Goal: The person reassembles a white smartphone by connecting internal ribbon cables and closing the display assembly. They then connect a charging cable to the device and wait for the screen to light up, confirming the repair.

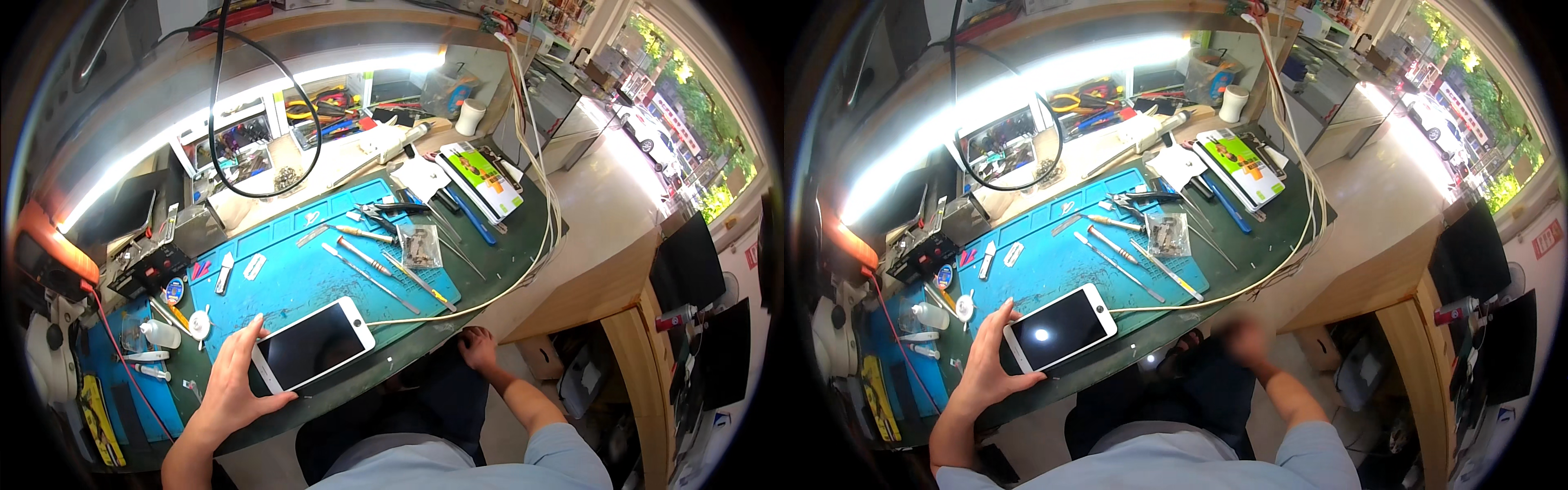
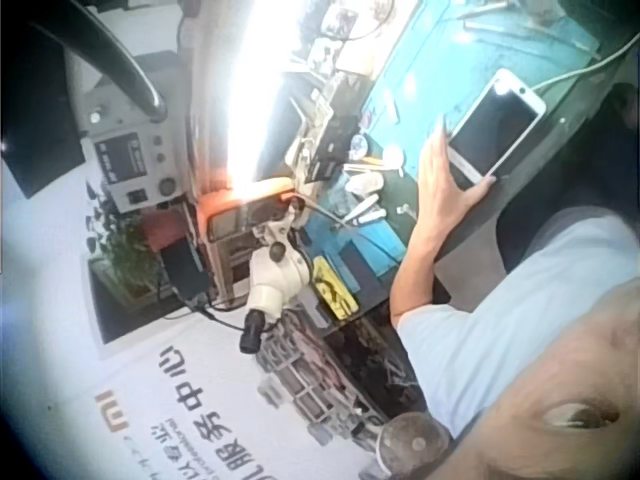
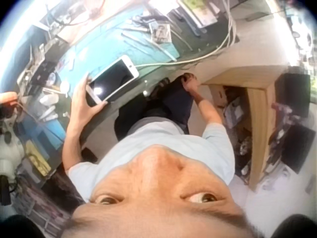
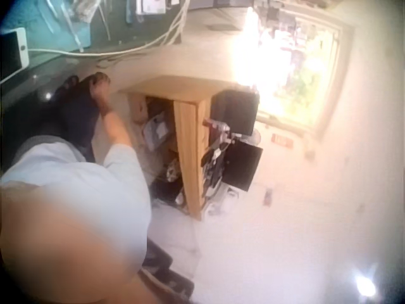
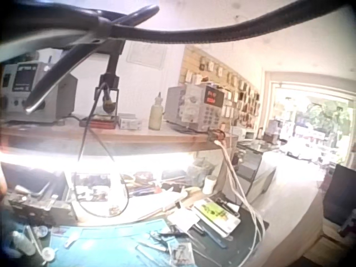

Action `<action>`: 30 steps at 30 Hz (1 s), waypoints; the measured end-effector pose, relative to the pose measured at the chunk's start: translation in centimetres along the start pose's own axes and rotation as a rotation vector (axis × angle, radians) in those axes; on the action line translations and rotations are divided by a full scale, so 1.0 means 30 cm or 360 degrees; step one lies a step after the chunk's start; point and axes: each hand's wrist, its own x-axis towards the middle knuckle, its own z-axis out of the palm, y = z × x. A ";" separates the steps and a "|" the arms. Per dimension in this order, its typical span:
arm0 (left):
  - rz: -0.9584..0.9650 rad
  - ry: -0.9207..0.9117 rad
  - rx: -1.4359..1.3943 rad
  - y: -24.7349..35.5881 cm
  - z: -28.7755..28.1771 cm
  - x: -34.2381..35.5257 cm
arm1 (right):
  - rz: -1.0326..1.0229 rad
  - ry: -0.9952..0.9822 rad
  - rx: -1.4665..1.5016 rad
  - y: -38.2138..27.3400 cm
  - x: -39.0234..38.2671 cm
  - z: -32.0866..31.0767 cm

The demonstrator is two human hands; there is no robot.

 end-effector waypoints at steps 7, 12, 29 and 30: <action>0.0019 -0.0006 0.0032 -0.012 0.001 -0.005 | 0.0003 -0.0010 0.0021 0.040 -0.009 0.055; 0.0011 0.0004 -0.0007 -0.007 0.002 -0.004 | -0.0019 0.0006 0.0026 0.043 -0.014 0.048; -0.0021 -0.0012 -0.0032 -0.006 0.001 -0.002 | -0.0036 0.0000 -0.0034 0.028 -0.011 0.032; -0.0026 -0.0012 -0.0030 -0.006 0.000 -0.004 | -0.0039 0.0002 -0.0032 0.026 -0.010 0.036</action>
